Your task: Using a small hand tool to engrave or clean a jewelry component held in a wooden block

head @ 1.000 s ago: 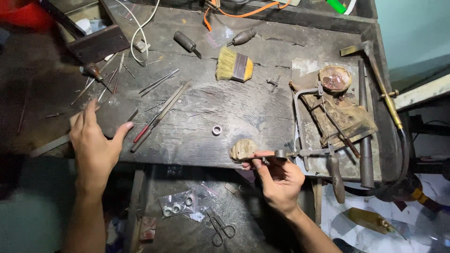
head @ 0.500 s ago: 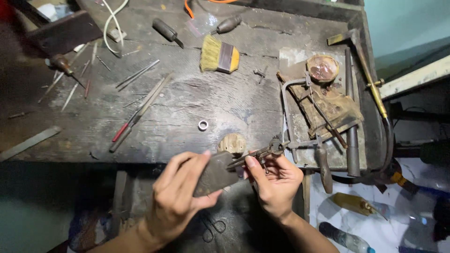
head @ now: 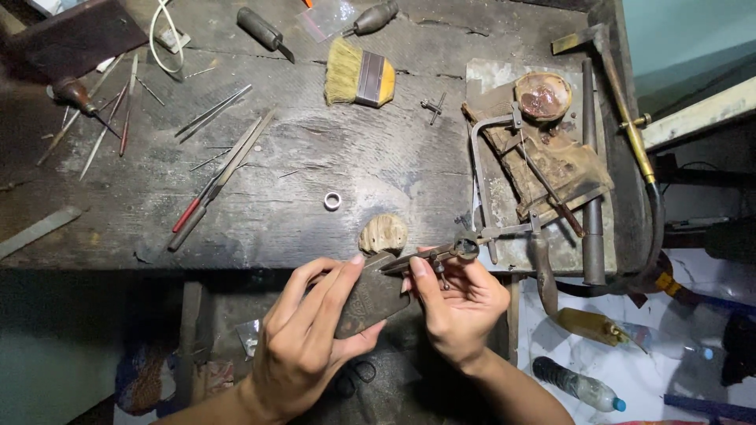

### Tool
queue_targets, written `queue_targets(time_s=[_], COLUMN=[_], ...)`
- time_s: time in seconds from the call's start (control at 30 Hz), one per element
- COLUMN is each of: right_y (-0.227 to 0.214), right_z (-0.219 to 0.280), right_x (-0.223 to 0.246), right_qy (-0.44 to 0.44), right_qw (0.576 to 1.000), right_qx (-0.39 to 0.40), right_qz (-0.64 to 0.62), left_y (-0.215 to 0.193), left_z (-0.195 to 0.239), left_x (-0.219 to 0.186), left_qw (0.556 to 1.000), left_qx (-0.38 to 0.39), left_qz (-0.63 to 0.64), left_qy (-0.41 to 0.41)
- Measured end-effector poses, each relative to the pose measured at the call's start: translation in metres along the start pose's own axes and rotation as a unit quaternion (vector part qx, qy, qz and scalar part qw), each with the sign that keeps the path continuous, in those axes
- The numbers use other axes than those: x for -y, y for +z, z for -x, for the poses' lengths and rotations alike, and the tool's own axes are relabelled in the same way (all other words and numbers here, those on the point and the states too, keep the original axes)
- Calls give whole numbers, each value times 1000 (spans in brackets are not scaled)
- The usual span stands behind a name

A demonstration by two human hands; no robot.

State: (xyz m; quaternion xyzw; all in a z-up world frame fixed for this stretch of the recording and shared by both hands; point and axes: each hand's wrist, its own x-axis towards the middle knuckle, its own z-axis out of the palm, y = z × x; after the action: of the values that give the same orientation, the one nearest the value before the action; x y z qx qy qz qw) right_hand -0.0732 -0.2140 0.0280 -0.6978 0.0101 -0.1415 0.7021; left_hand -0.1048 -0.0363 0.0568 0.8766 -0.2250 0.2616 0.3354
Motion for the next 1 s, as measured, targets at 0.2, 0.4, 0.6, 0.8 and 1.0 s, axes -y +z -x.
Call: queue_targets(time_s=[0.2,0.4,0.6,0.8,1.0], right_y=[1,0,-1,2,0], right_z=[2,5,5,5,1], right_x=[-2,-7,-7,-10,-8], right_qy=[-9,-12,-16,-29,15], right_qw=[1000,1000,1000,1000,999], right_qx=[-14,-15,-7,-10,-28], right_qz=[8,-4,13,4,4], left_y=[-1,0,0,1,-13], left_z=[-1,1,2,4,-1], left_x=[-3,-4,-4,-3,15], left_qw=[1000,999,999,999,1000], left_qx=[-9,-14,-7,-8,-5], left_qz=[-17,-30,-32,-34,-12], left_qy=[-6,-1,-8,-12,-12])
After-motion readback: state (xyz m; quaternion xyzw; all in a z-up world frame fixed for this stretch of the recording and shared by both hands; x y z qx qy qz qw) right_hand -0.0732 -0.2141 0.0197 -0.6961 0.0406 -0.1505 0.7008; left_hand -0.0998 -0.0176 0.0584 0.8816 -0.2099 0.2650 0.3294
